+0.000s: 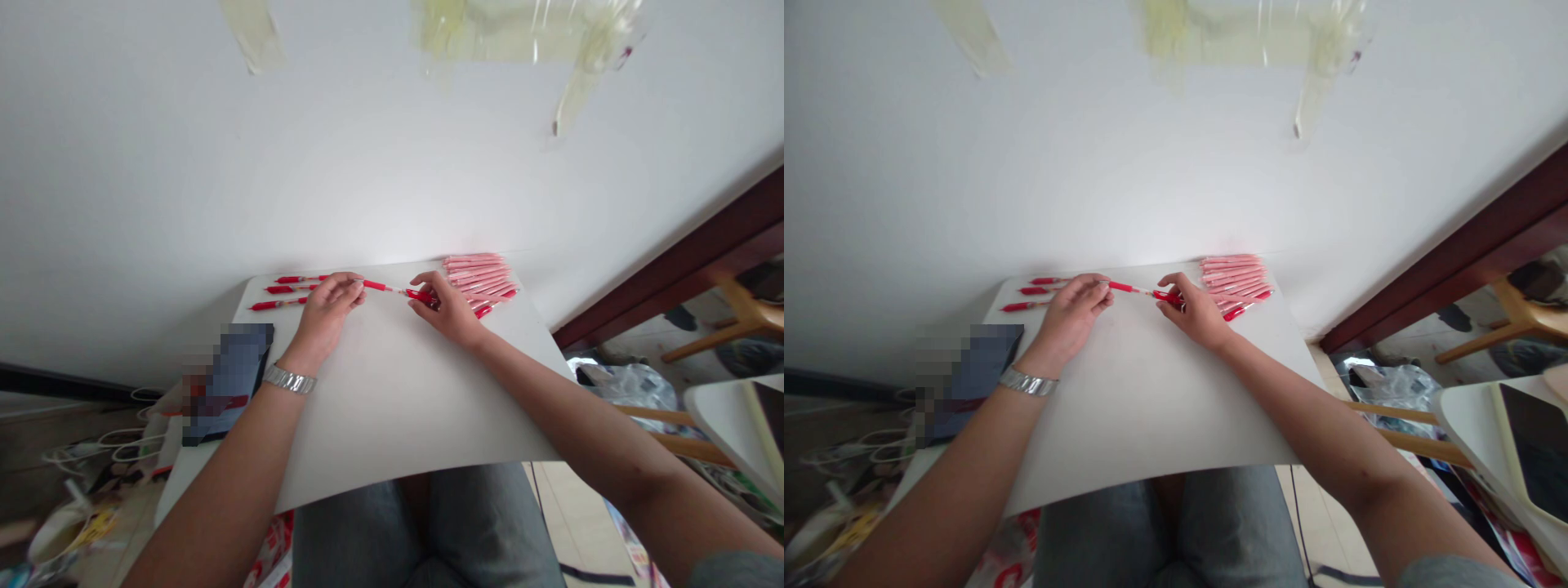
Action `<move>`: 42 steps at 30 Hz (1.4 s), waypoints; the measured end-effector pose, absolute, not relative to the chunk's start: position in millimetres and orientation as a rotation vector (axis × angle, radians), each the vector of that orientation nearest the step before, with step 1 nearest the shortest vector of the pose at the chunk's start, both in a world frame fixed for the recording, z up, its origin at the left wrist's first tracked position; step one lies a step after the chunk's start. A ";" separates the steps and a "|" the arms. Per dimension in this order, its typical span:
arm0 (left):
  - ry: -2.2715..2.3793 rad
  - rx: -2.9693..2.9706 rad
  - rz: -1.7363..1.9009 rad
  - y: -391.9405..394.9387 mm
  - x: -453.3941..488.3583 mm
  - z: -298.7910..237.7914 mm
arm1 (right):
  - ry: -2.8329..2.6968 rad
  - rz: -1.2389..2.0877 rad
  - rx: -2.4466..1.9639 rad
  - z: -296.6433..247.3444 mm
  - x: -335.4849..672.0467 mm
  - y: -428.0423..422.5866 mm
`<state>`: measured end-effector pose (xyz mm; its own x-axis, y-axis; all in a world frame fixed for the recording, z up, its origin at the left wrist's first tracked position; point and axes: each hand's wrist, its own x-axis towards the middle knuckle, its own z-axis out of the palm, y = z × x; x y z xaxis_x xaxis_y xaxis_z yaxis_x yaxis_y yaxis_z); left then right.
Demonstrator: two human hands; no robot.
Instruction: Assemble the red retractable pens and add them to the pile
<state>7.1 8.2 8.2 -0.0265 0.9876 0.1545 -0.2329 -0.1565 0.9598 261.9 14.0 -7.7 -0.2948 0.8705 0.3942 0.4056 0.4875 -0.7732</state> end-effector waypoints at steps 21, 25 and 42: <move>0.973 1.138 1.463 7.8 8.5 9.9 | -1.892 0.703 -1.089 -1.9 261.4 11.1; 0.982 1.117 1.478 8.7 9.2 10.5 | -1.890 0.698 -1.070 -3.6 261.1 12.5; 0.989 1.157 1.466 10.1 5.7 6.7 | -1.950 0.657 -1.014 0.9 262.6 11.6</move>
